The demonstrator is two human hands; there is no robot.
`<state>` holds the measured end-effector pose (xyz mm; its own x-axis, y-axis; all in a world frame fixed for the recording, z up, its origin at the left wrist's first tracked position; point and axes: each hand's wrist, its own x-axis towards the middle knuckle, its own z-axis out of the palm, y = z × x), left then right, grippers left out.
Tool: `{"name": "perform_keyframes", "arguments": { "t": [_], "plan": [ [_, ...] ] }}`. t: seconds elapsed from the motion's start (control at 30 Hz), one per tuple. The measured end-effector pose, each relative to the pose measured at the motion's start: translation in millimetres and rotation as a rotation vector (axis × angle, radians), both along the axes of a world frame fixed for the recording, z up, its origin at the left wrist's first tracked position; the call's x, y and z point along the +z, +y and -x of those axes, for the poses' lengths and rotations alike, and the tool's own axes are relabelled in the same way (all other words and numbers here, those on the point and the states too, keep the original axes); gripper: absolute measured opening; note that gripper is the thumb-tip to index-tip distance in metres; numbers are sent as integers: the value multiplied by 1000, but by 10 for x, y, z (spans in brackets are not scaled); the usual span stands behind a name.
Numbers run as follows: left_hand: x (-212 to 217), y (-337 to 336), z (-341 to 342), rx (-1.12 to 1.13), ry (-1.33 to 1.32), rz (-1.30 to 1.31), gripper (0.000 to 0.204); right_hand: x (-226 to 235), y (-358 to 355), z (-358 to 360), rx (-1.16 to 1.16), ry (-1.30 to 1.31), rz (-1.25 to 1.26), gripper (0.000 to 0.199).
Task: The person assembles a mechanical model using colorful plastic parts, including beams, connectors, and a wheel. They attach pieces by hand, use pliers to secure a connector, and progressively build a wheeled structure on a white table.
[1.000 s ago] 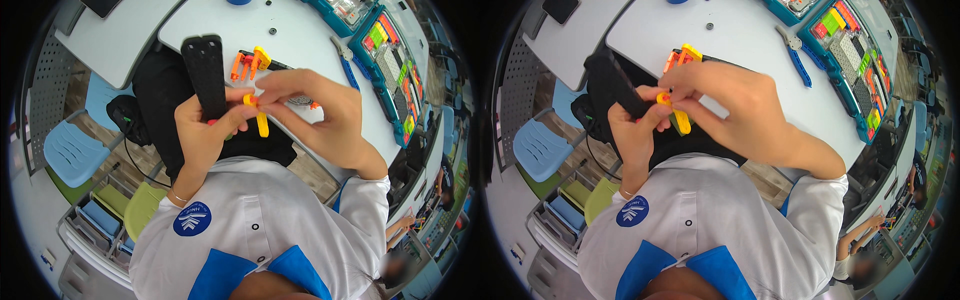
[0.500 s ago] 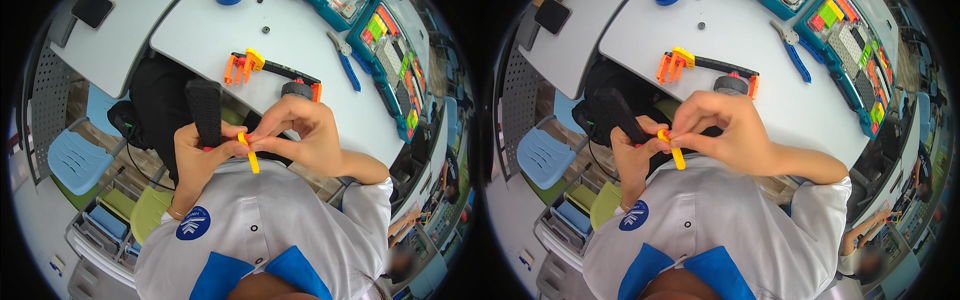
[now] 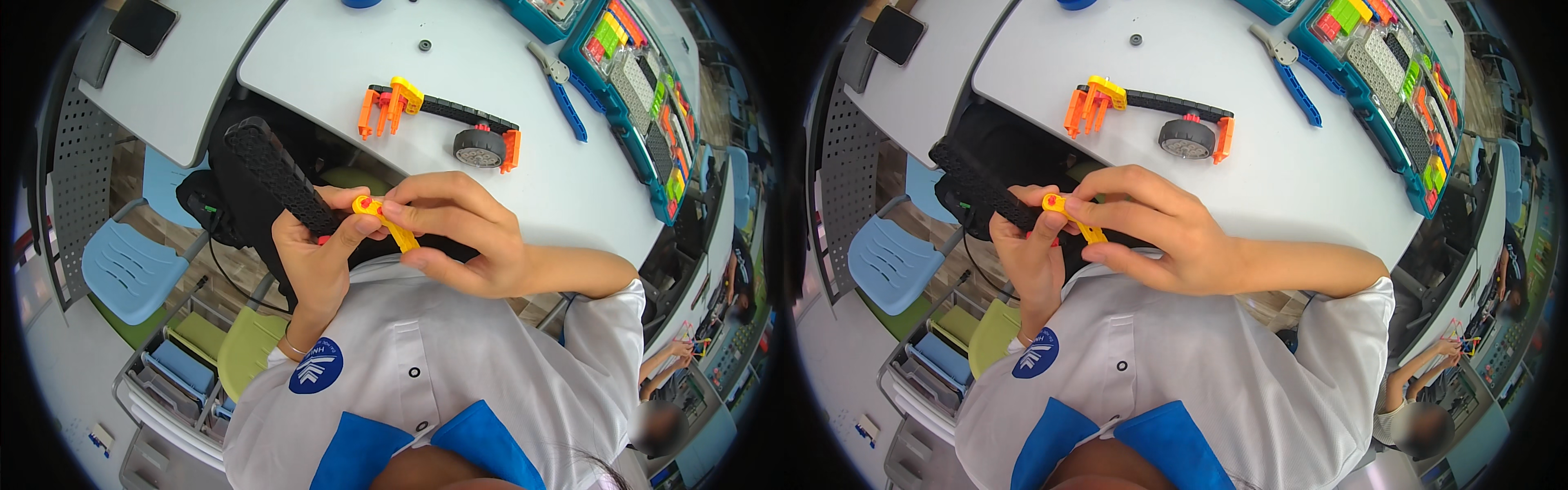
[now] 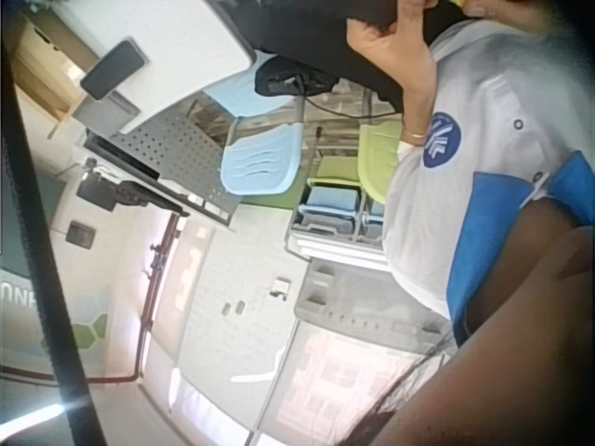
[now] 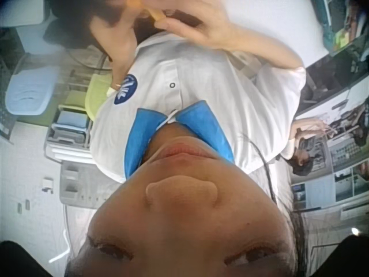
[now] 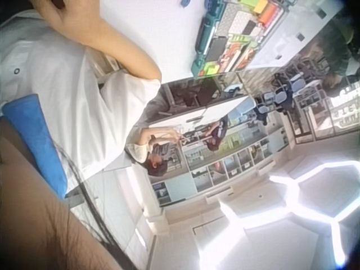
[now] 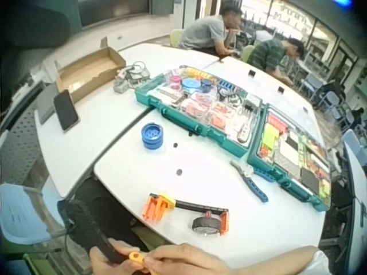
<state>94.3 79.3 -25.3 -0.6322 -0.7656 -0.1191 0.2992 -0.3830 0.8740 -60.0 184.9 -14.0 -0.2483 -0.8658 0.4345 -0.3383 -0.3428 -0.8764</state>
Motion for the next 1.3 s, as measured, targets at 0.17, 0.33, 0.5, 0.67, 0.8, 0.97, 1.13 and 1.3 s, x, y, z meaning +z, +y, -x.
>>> {"name": "perform_keyframes", "arguments": {
  "t": [0.17, 0.33, 0.5, 0.67, 0.8, 0.97, 1.13, 1.3],
  "plan": [
    [62, -48, 1, -117, -6, -34, 24, 106, 4, 107, -34, 357, -8, 35],
    [51, -115, 111, -252, -25, -135, 39, 289, -33, 371, -66, 486, 91, 38],
    [79, -87, 183, -183, 40, -210, 46, 361, -69, 371, -36, 316, 43, 34],
    [67, -73, 157, -195, -29, -20, 47, 209, -42, 210, 50, 503, 181, 27],
    [43, -76, 131, -197, -73, 109, 39, 120, -17, 67, 87, 735, 340, 21],
    [82, -96, 116, -256, -69, 35, 37, 82, -10, 39, 90, 772, 379, 21],
    [100, -80, 135, -245, -92, 17, 33, 86, -17, 52, 66, 765, 371, 22],
    [120, -74, 154, -252, -94, 13, 33, 67, -12, 53, 55, 767, 343, 24]
  ]
}}
